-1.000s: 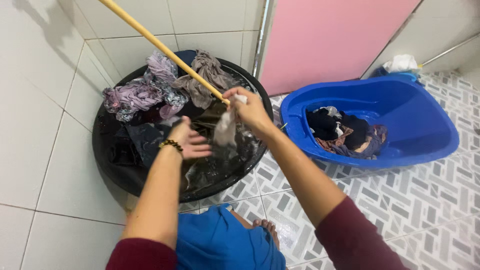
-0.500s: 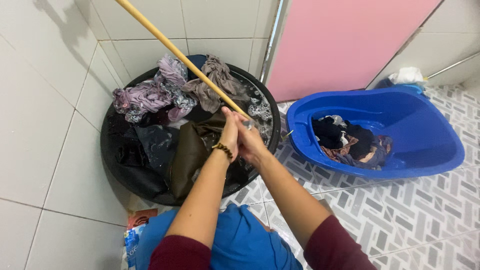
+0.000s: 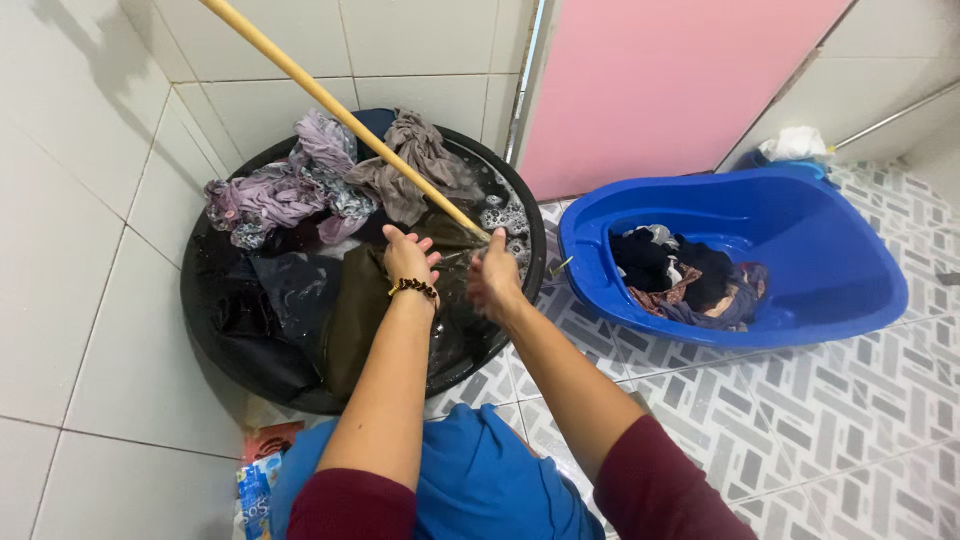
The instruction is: The person washes clothes by hand in a black basin filled with soapy water. They repeatedly submerge, scrub, and wring various garments, then transfer them to a blue basin beside them.
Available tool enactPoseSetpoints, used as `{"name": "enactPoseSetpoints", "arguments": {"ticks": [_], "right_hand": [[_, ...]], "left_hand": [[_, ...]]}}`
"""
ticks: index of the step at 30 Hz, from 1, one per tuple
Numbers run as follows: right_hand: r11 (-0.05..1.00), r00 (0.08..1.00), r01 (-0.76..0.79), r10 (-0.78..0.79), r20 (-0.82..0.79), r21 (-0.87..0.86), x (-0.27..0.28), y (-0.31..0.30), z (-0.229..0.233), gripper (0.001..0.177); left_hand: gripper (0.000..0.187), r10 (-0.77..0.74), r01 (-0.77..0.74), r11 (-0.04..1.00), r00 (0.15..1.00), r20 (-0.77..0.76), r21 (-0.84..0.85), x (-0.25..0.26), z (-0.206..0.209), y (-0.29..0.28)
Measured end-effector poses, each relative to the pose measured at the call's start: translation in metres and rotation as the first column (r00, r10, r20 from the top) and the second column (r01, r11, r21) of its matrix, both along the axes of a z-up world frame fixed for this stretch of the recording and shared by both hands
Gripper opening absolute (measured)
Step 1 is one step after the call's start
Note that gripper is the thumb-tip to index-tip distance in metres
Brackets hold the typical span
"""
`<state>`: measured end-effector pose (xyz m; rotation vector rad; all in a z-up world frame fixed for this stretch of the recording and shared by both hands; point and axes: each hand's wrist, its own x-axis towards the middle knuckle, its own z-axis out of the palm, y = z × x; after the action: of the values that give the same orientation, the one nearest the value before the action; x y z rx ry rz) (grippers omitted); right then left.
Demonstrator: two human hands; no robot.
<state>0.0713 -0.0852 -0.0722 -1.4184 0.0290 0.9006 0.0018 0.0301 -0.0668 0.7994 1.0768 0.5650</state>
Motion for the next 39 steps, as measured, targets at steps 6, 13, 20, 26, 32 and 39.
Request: {"name": "enactPoseSetpoints", "arguments": {"ticks": [6, 13, 20, 26, 32, 39], "right_hand": [[0.991, 0.987, 0.127, -0.130, 0.092, 0.045, 0.012, 0.014, -0.020, 0.060], [0.883, 0.928, 0.374, -0.353, -0.122, 0.285, 0.057, -0.001, -0.093, 0.048], [0.532, 0.733, 0.669, -0.356, -0.579, 0.519, 0.194, -0.132, -0.082, 0.101], [0.659, 0.898, 0.421, -0.401, -0.183, 0.624, 0.195, -0.131, -0.061, 0.091], [0.984, 0.803, -0.176, 0.139, 0.580, 0.008, 0.117, -0.022, -0.092, 0.048], [0.584, 0.268, -0.152, 0.801, 0.535, -0.797, 0.062, 0.016, -0.083, 0.115]], "left_hand": [[0.076, -0.039, 0.041, 0.999, 0.998, 0.045, -0.035, 0.003, -0.002, -0.009], [0.075, -0.144, 0.155, 0.978, 0.986, 0.089, -0.137, 0.024, -0.033, -0.018], [0.064, -0.222, 0.224, 0.971, 0.974, 0.036, -0.083, 0.050, -0.059, -0.030], [0.047, -0.234, 0.556, 0.697, 0.773, -0.590, 0.453, 0.052, -0.044, -0.047], [0.073, -0.082, 0.998, -0.048, 0.025, -0.996, 0.029, 0.016, -0.037, -0.028], [0.082, -0.038, 0.954, 0.032, -0.295, -0.955, -0.297, 0.007, -0.073, 0.054]]}}
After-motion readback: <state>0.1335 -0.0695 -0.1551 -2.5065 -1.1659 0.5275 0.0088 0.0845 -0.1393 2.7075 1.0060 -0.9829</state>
